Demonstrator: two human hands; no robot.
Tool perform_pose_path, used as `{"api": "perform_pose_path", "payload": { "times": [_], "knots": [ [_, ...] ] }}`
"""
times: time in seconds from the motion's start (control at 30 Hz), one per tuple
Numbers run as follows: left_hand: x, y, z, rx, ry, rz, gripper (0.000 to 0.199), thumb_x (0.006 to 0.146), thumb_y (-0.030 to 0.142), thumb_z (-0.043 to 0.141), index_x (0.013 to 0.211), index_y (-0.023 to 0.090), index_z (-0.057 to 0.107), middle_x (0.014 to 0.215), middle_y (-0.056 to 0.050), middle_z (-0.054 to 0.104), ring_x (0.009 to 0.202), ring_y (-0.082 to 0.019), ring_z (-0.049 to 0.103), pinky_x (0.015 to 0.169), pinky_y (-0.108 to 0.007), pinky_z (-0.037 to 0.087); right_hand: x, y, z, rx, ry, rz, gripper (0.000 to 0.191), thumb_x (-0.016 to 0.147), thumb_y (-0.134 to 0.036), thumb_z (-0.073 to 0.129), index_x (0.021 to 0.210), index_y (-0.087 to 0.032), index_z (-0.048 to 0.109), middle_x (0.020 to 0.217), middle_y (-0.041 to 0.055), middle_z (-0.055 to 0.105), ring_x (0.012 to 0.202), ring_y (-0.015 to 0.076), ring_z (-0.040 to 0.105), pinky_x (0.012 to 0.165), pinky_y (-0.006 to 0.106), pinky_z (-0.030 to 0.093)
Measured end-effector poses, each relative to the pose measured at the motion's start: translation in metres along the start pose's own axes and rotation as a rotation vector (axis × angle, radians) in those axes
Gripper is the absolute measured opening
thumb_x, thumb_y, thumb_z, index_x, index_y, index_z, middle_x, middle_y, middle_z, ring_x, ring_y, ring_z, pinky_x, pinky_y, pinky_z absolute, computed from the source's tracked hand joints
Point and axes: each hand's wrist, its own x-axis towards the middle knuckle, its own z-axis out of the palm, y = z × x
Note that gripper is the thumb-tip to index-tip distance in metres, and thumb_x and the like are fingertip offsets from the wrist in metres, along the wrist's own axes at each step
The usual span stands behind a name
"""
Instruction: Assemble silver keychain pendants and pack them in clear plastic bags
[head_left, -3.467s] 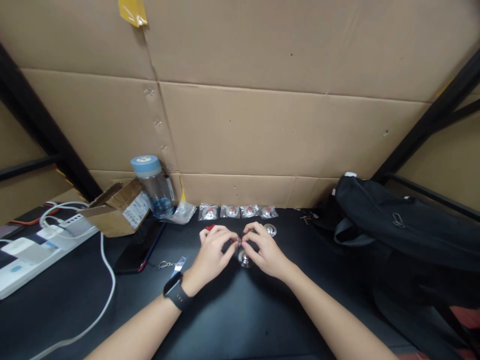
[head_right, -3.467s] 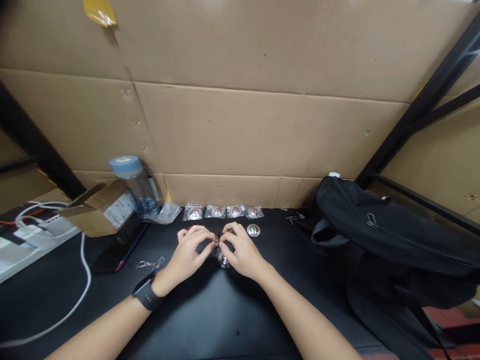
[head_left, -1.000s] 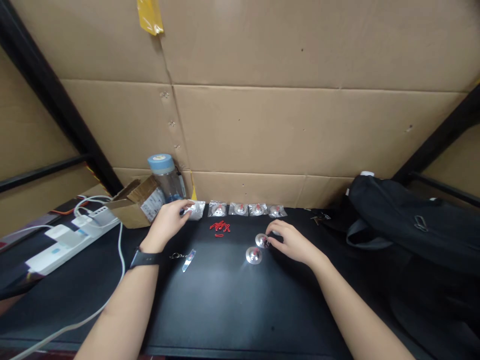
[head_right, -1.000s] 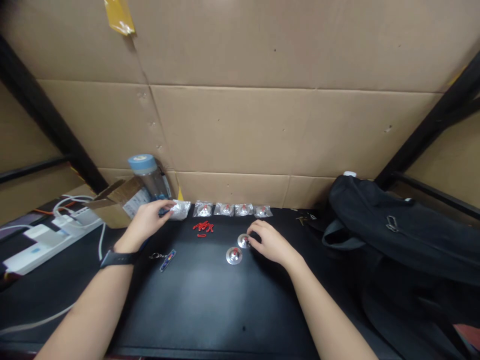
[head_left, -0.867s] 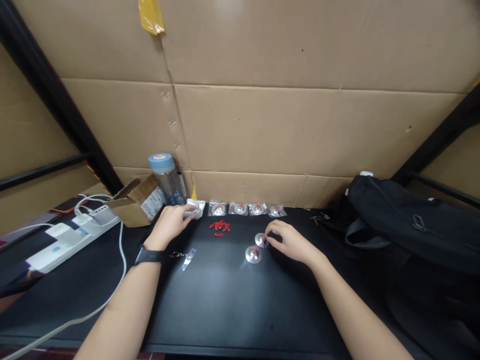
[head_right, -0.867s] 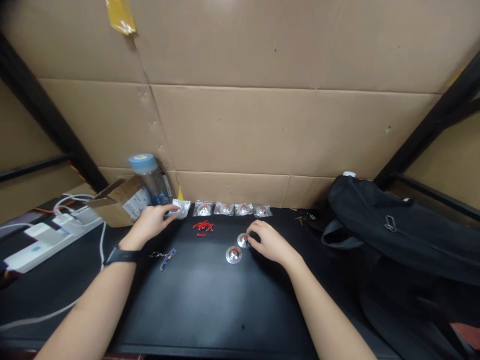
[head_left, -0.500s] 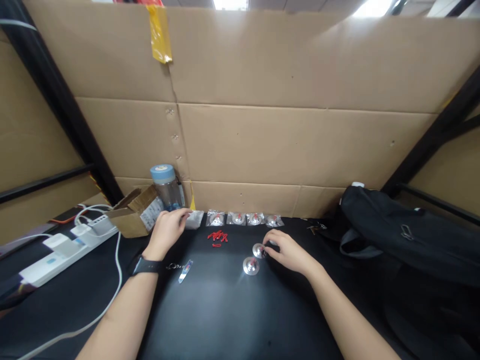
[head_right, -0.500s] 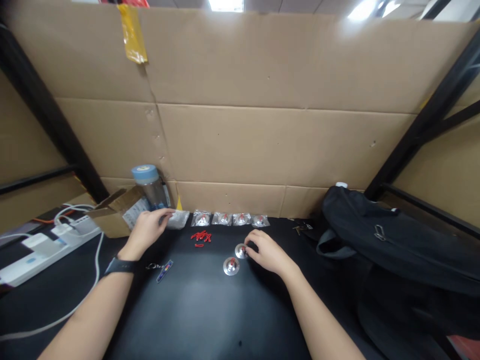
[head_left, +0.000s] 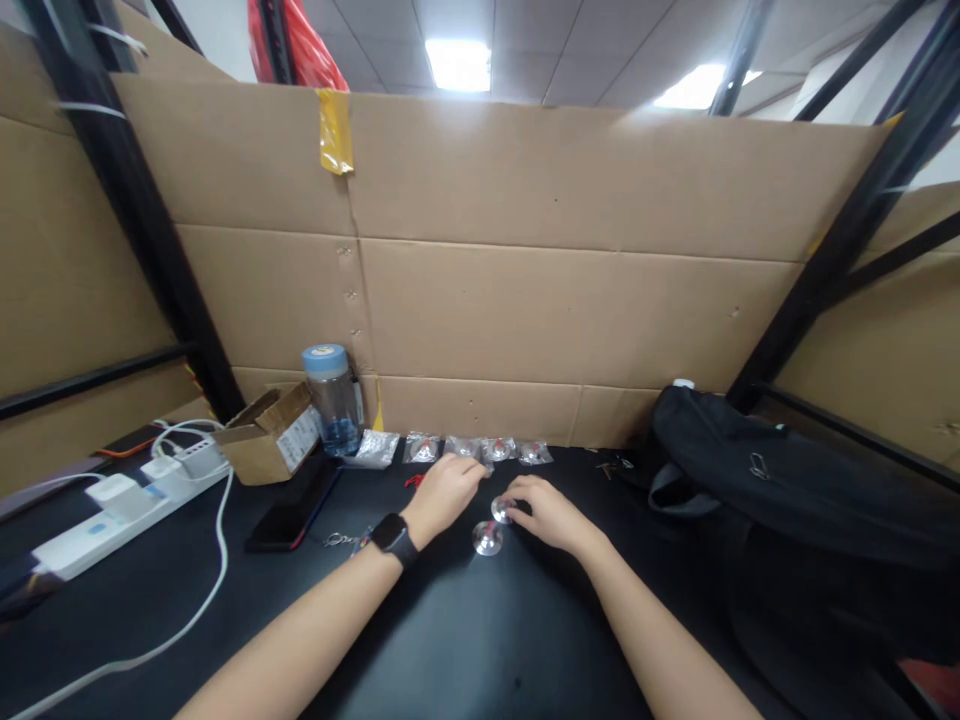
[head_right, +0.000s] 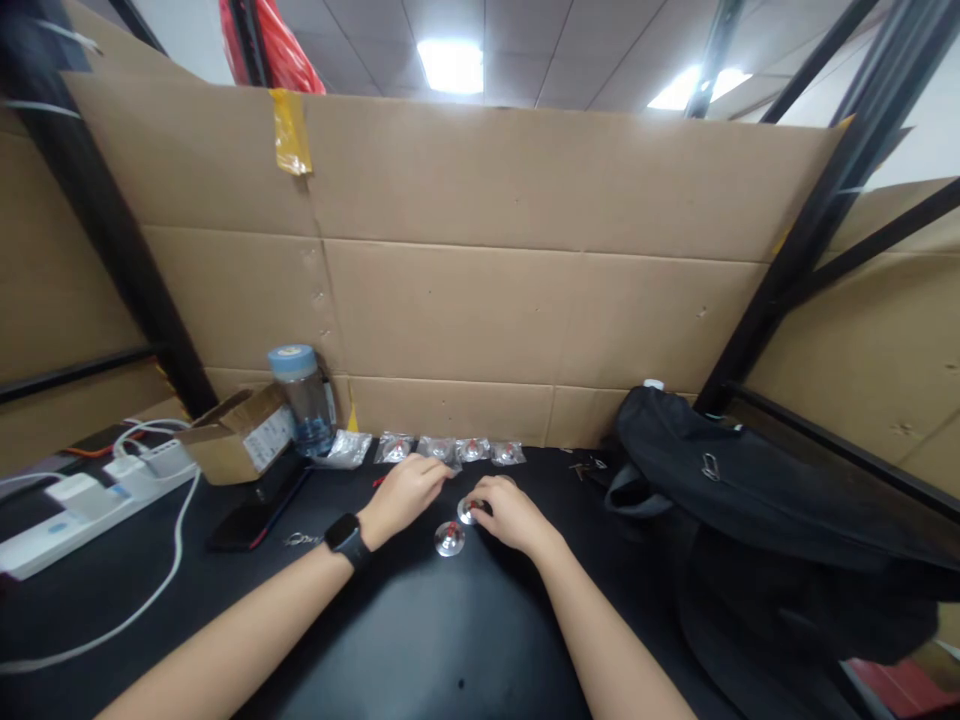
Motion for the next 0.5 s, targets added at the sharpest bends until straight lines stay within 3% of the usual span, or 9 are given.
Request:
{"api": "perform_pose_path", "payload": {
  "times": [0.07,0.2,0.33,0.43,0.5],
  "knots": [
    [0.008,0.011,0.014,-0.018,-0.068,0.013,0.02,0.095,0.011,0.052,0.102,0.018,0.07,0.097,-0.008,0.071,0.092,-0.022,0.065,0.087,-0.037,0.049,0.0,0.001,0.001,-0.012,0.004,0.013,0.022,0.093,-0.019,0.062,0.106,-0.027,0.077,0.104,0.0035,0.072,0.1,0.0203,0.065,0.097,0.033,0.047],
    [0.007,0.034,0.013,-0.02,-0.02,-0.057,0.03,0.092,0.016,0.057,0.12,0.02,0.063,0.13,-0.013,0.061,0.124,-0.03,0.054,0.098,-0.044,0.045,0.0,0.004,0.006,-0.081,-0.005,0.073,0.021,0.091,-0.016,0.061,0.1,-0.026,0.077,0.099,0.0034,0.072,0.097,0.0202,0.064,0.089,0.029,0.048],
    [-0.007,0.062,0.005,-0.026,-0.087,-0.082,0.02,0.095,0.022,0.052,0.114,0.022,0.062,0.114,-0.012,0.065,0.103,-0.028,0.061,0.088,-0.042,0.048,0.0,0.005,0.01,-0.175,0.014,0.14,0.02,0.087,-0.011,0.058,0.091,-0.022,0.074,0.093,0.0048,0.07,0.093,0.0207,0.064,0.079,0.026,0.047],
    [-0.016,0.07,0.016,-0.014,-0.201,0.022,0.02,0.092,0.028,0.06,0.11,0.022,0.064,0.111,-0.012,0.067,0.101,-0.03,0.064,0.087,-0.044,0.051,-0.002,0.005,0.008,-0.214,0.019,0.14,0.024,0.084,-0.007,0.055,0.085,-0.022,0.074,0.09,0.0049,0.07,0.09,0.0199,0.065,0.076,0.024,0.046],
    [-0.017,0.07,0.026,0.011,-0.265,0.054,0.018,0.092,0.019,0.058,0.107,0.021,0.067,0.106,-0.012,0.07,0.097,-0.029,0.067,0.085,-0.044,0.052,-0.004,0.006,0.006,-0.239,0.012,0.159,0.025,0.082,-0.007,0.057,0.084,-0.023,0.076,0.09,0.0053,0.071,0.087,0.0199,0.067,0.073,0.024,0.046]
  ]
}}
